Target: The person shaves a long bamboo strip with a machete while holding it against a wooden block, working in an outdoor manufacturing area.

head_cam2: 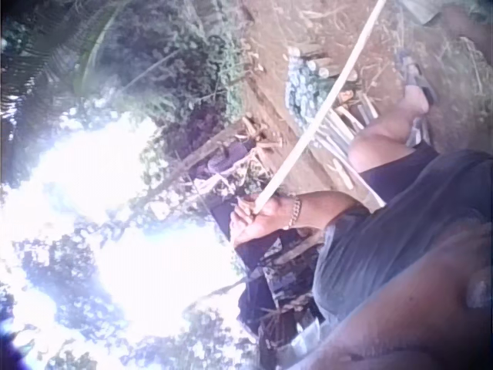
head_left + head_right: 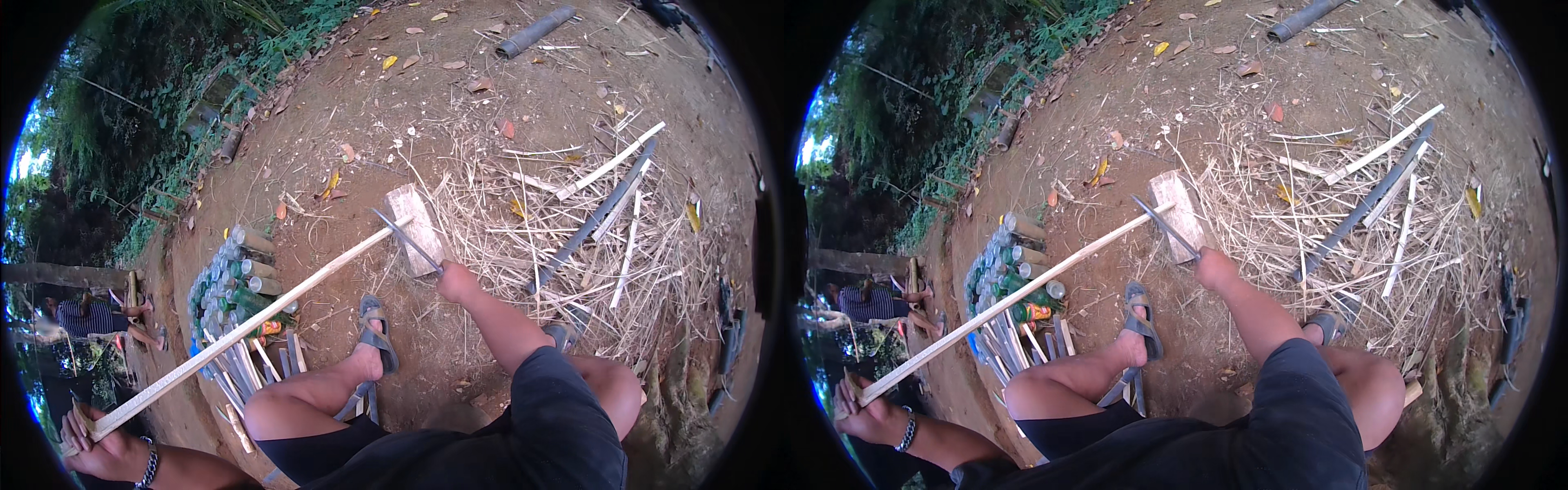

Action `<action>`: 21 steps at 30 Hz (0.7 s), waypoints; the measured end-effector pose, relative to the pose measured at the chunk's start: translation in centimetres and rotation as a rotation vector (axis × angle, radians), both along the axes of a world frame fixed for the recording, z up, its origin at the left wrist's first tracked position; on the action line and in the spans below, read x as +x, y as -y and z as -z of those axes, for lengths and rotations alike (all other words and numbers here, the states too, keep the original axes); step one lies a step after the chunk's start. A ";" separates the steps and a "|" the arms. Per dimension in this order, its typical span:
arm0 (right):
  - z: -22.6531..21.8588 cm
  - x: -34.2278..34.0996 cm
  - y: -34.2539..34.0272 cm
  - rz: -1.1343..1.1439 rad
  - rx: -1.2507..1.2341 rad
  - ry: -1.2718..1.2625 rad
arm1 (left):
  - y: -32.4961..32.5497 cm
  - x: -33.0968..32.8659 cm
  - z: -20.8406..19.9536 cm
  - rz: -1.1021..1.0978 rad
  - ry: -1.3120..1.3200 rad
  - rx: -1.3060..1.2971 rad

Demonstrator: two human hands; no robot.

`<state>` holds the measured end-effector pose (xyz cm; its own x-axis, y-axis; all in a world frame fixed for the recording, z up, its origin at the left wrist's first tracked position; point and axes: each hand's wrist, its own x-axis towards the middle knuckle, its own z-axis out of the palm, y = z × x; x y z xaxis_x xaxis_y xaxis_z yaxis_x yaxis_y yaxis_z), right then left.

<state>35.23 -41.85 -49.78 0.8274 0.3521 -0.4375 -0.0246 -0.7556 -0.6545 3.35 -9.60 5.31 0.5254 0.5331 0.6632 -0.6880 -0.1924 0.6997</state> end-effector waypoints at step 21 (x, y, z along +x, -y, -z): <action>-22.1 -14.8 -5.8 -0.248 0.321 0.139 | 4.9 -1.1 7.3 0.096 0.356 0.088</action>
<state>20.47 -36.08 -27.73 0.7439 0.6481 -0.1634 0.2378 -0.4851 -0.8415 2.22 -14.54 -1.97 0.2989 0.4250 0.8544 -0.9028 -0.1640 0.3974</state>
